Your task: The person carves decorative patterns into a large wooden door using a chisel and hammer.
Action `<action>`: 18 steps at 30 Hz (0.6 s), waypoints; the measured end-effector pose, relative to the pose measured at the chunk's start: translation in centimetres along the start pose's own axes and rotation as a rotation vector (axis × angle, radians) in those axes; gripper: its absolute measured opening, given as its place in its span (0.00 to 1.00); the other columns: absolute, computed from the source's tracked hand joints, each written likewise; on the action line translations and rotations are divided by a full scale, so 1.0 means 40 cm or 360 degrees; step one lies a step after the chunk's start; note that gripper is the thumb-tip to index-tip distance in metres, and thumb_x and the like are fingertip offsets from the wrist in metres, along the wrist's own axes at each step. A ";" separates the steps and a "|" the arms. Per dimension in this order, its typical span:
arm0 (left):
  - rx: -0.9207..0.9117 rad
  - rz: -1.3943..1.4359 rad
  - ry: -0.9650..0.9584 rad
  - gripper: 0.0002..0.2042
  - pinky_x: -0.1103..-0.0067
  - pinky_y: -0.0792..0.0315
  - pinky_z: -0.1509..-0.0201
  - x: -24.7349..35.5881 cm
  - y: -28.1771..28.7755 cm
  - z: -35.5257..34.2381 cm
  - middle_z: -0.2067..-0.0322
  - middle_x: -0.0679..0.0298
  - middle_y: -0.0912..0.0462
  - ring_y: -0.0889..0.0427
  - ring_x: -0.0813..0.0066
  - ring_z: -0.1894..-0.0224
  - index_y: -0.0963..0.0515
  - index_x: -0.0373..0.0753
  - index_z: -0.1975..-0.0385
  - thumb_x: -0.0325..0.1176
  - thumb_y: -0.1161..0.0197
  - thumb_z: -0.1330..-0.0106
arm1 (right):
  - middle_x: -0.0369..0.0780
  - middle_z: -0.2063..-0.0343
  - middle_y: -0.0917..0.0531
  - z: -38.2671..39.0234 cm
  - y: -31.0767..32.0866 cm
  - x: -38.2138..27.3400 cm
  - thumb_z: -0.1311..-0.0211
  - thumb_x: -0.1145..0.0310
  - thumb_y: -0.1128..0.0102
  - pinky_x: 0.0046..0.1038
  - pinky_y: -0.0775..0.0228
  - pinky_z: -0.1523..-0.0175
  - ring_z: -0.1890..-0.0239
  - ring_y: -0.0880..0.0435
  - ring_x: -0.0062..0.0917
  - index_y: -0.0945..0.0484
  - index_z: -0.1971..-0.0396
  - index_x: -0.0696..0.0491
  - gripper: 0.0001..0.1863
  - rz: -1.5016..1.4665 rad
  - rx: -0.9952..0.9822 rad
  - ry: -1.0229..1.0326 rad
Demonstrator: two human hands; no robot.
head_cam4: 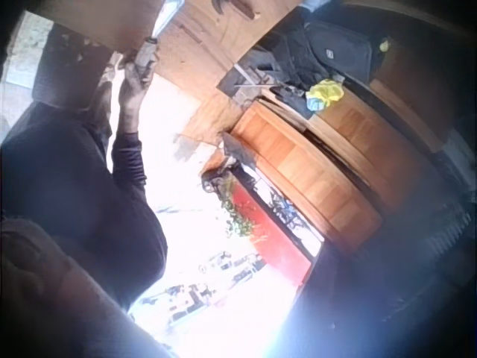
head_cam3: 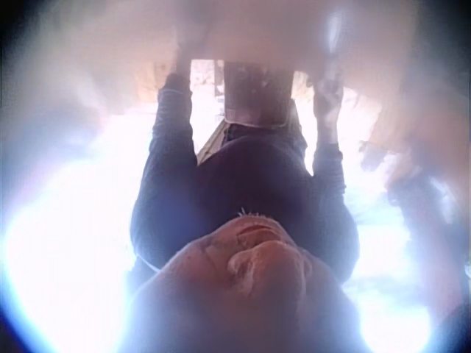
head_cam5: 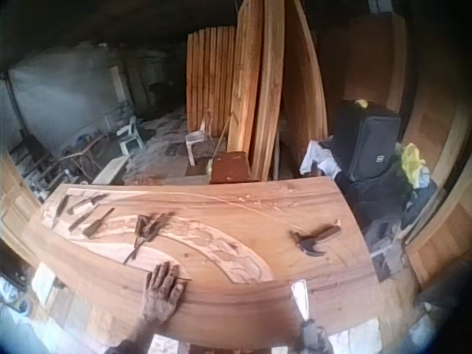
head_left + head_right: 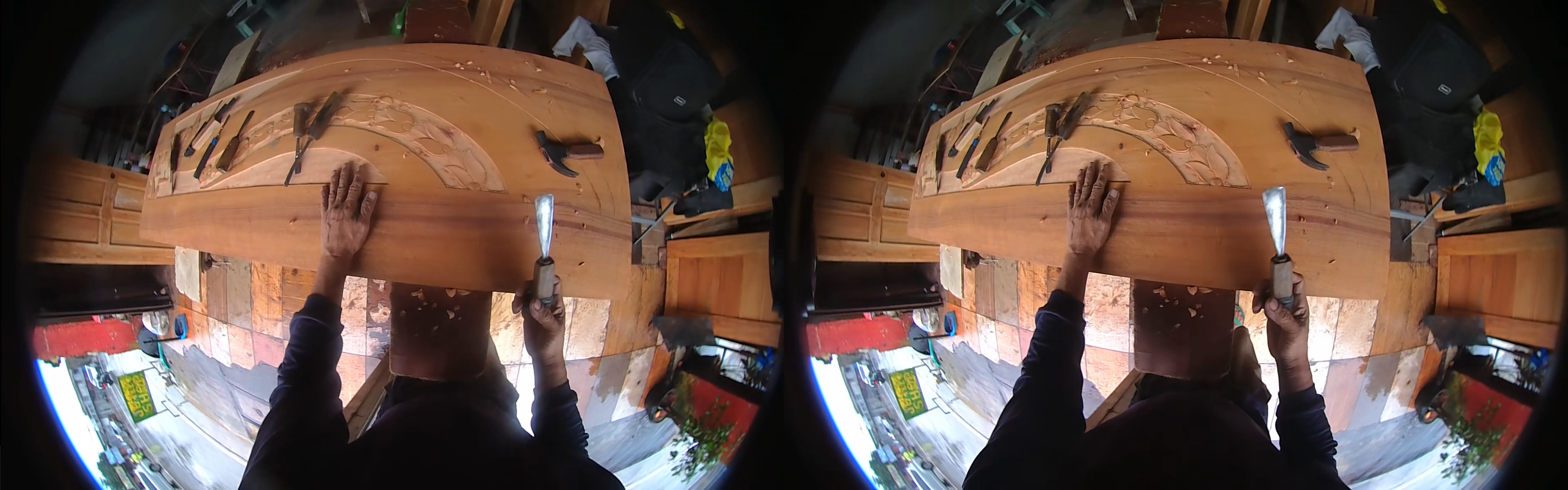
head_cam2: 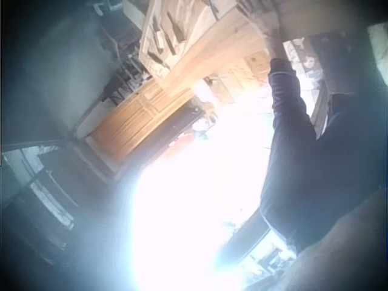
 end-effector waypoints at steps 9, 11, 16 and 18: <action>0.0028 0.0104 -0.0129 0.30 0.55 0.57 0.19 0.012 0.003 0.001 0.23 0.51 0.43 0.48 0.47 0.21 0.36 0.45 0.25 0.53 0.51 0.22 | 0.40 0.59 0.19 0.099 -0.079 0.077 0.35 0.52 0.29 0.30 0.25 0.53 0.59 0.19 0.27 0.37 0.28 0.54 0.42 -0.0290 0.0164 -0.0027; -0.0020 0.0115 -0.0228 0.30 0.56 0.58 0.18 0.024 0.017 0.013 0.22 0.53 0.44 0.50 0.48 0.20 0.38 0.46 0.24 0.53 0.53 0.21 | 0.39 0.57 0.19 0.111 -0.114 0.083 0.35 0.52 0.29 0.30 0.26 0.51 0.58 0.20 0.26 0.37 0.29 0.54 0.41 -0.0341 0.0228 0.0006; -0.0283 0.0189 -0.0553 0.31 0.57 0.61 0.17 0.066 0.040 0.044 0.21 0.53 0.50 0.54 0.51 0.19 0.40 0.47 0.23 0.52 0.51 0.21 | 0.35 0.65 0.23 0.148 -0.182 0.110 0.28 0.47 0.40 0.29 0.34 0.56 0.66 0.28 0.22 0.32 0.34 0.52 0.32 -0.0342 0.0530 0.0026; -0.0315 0.0310 -0.0677 0.32 0.57 0.63 0.17 0.064 0.034 0.047 0.20 0.52 0.52 0.56 0.50 0.18 0.42 0.47 0.22 0.52 0.49 0.22 | 0.35 0.67 0.24 0.152 -0.205 0.127 0.25 0.49 0.44 0.29 0.36 0.58 0.68 0.31 0.22 0.30 0.36 0.51 0.27 -0.0380 0.0604 0.0047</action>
Point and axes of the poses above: each hand's wrist, its own z-axis away from the middle knuckle, its own y-axis out of the back of the hand, x = y × z, the point moved 3 cm from there along -z, towards the middle knuckle
